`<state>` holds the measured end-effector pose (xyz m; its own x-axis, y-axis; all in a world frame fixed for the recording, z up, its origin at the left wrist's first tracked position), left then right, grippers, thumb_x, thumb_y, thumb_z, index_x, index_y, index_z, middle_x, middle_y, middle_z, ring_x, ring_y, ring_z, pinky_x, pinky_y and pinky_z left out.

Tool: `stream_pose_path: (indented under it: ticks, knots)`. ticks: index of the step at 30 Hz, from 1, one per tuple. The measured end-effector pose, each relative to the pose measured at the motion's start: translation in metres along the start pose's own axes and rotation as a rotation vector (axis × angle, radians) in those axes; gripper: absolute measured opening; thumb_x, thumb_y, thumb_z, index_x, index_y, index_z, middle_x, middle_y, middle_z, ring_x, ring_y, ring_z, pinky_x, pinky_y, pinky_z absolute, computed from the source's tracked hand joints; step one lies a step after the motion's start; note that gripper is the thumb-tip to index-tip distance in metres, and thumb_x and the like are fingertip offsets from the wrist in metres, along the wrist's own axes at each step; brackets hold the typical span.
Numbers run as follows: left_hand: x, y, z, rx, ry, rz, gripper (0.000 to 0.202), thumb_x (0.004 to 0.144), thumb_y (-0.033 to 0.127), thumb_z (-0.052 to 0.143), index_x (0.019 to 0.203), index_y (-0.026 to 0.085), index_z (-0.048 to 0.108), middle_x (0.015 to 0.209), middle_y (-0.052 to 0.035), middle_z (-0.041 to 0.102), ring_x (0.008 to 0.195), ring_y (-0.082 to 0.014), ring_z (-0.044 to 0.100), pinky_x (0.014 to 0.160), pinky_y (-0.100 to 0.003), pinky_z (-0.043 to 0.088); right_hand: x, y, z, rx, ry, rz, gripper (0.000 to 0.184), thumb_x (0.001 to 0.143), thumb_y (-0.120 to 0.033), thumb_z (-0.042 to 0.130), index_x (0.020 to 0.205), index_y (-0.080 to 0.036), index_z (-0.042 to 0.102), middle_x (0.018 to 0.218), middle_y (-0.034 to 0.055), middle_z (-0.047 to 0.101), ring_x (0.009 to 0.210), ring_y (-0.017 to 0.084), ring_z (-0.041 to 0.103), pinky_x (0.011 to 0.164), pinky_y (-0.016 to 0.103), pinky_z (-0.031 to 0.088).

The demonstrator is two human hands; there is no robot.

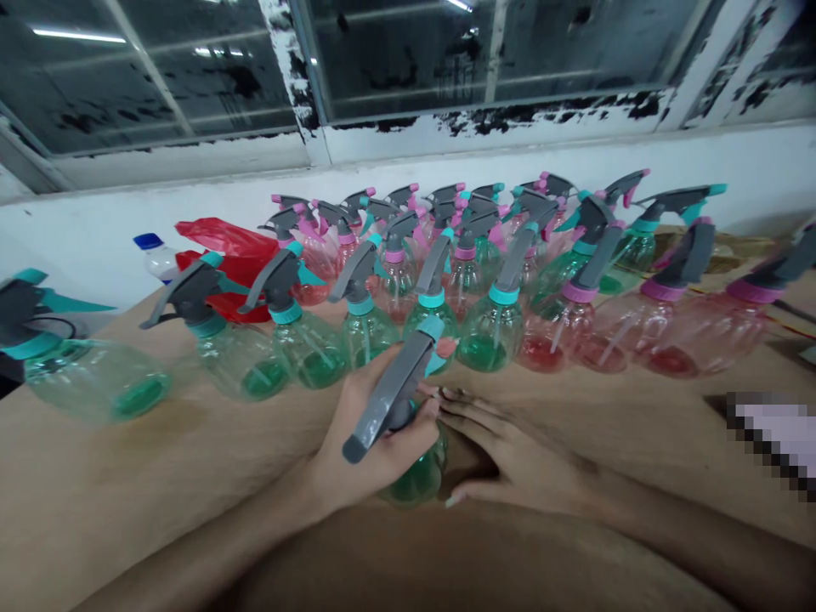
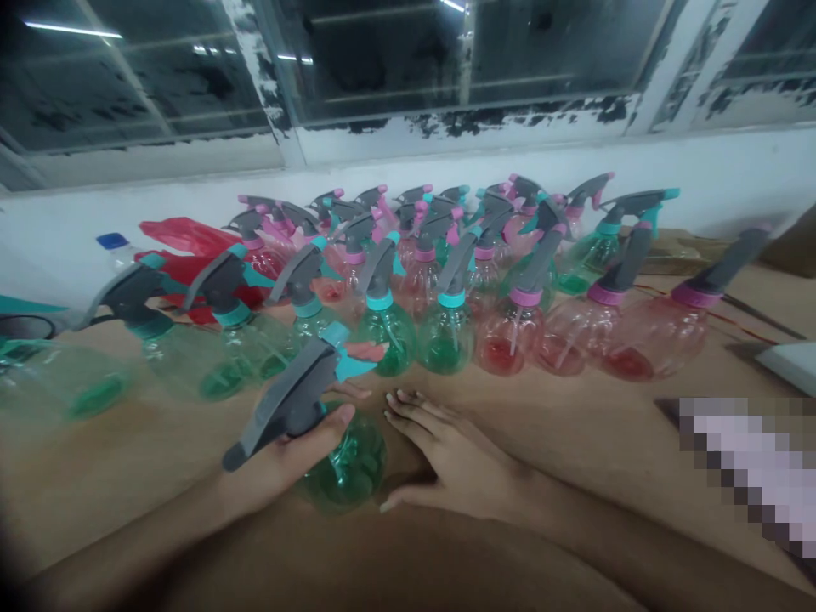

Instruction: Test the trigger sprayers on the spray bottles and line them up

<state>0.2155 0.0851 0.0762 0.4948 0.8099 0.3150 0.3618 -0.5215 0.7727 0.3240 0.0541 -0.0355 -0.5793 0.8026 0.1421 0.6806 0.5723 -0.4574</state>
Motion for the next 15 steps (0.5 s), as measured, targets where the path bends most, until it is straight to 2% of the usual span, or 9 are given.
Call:
stream_pose_path:
  ticks: [2, 6, 9, 13, 15]
  knots:
    - [-0.0005, 0.0008, 0.0000, 0.011, -0.002, -0.003, 0.042, 0.073, 0.021, 0.054, 0.115, 0.025, 0.056, 0.084, -0.0005, 0.070, 0.036, -0.0079, 0.043, 0.037, -0.023, 0.042, -0.0001, 0.0003, 0.0006, -0.008, -0.011, 0.004, 0.093, 0.073, -0.071, 0.051, 0.142, -0.013, 0.029, 0.147, 0.0125, 0.033, 0.137, 0.026, 0.026, 0.111, 0.045, 0.025]
    - [-0.0019, -0.0001, -0.0014, 0.052, 0.019, -0.025, 0.038, 0.074, 0.023, 0.053, 0.112, 0.026, 0.057, 0.081, 0.0005, 0.069, 0.036, -0.0086, 0.043, 0.039, -0.025, 0.042, -0.0004, 0.0003, 0.0011, -0.011, -0.017, 0.005, 0.092, 0.074, -0.070, 0.052, 0.142, -0.013, 0.029, 0.147, 0.0127, 0.033, 0.137, 0.026, 0.025, 0.111, 0.046, 0.025]
    - [-0.0018, 0.0005, -0.0008, 0.038, 0.018, -0.015, 0.041, 0.074, 0.022, 0.054, 0.115, 0.024, 0.058, 0.084, -0.0016, 0.069, 0.042, -0.0108, 0.050, 0.043, -0.026, 0.044, -0.0003, 0.0005, 0.0017, -0.008, -0.018, 0.007, 0.092, 0.073, -0.069, 0.053, 0.142, -0.013, 0.029, 0.147, 0.0134, 0.033, 0.137, 0.027, 0.025, 0.111, 0.048, 0.026]
    - [-0.0017, 0.0017, -0.0011, -0.005, 0.031, -0.008, 0.042, 0.074, 0.020, 0.055, 0.116, 0.024, 0.058, 0.100, -0.0047, 0.069, 0.064, -0.0161, 0.064, 0.049, -0.026, 0.049, -0.0005, 0.0004, 0.0007, 0.008, 0.016, -0.002, 0.091, 0.074, -0.067, 0.055, 0.143, -0.015, 0.029, 0.146, 0.0135, 0.035, 0.136, 0.028, 0.027, 0.110, 0.050, 0.027]
    - [-0.0020, 0.0019, -0.0011, -0.005, 0.033, -0.010, 0.043, 0.074, 0.020, 0.055, 0.116, 0.025, 0.057, 0.103, -0.0048, 0.069, 0.069, -0.0176, 0.066, 0.048, -0.026, 0.049, -0.0009, 0.0007, 0.0010, 0.009, 0.024, -0.004, 0.090, 0.074, -0.066, 0.055, 0.143, -0.014, 0.029, 0.146, 0.0137, 0.035, 0.136, 0.028, 0.027, 0.110, 0.050, 0.028]
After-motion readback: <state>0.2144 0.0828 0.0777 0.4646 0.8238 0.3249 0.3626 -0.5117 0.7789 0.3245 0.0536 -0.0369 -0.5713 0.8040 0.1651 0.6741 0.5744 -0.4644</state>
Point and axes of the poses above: each hand's wrist, its own x-axis towards the middle knuckle, its own z-axis out of the palm, y = z × x, the point moved 8 cm from there along x, towards the middle knuckle
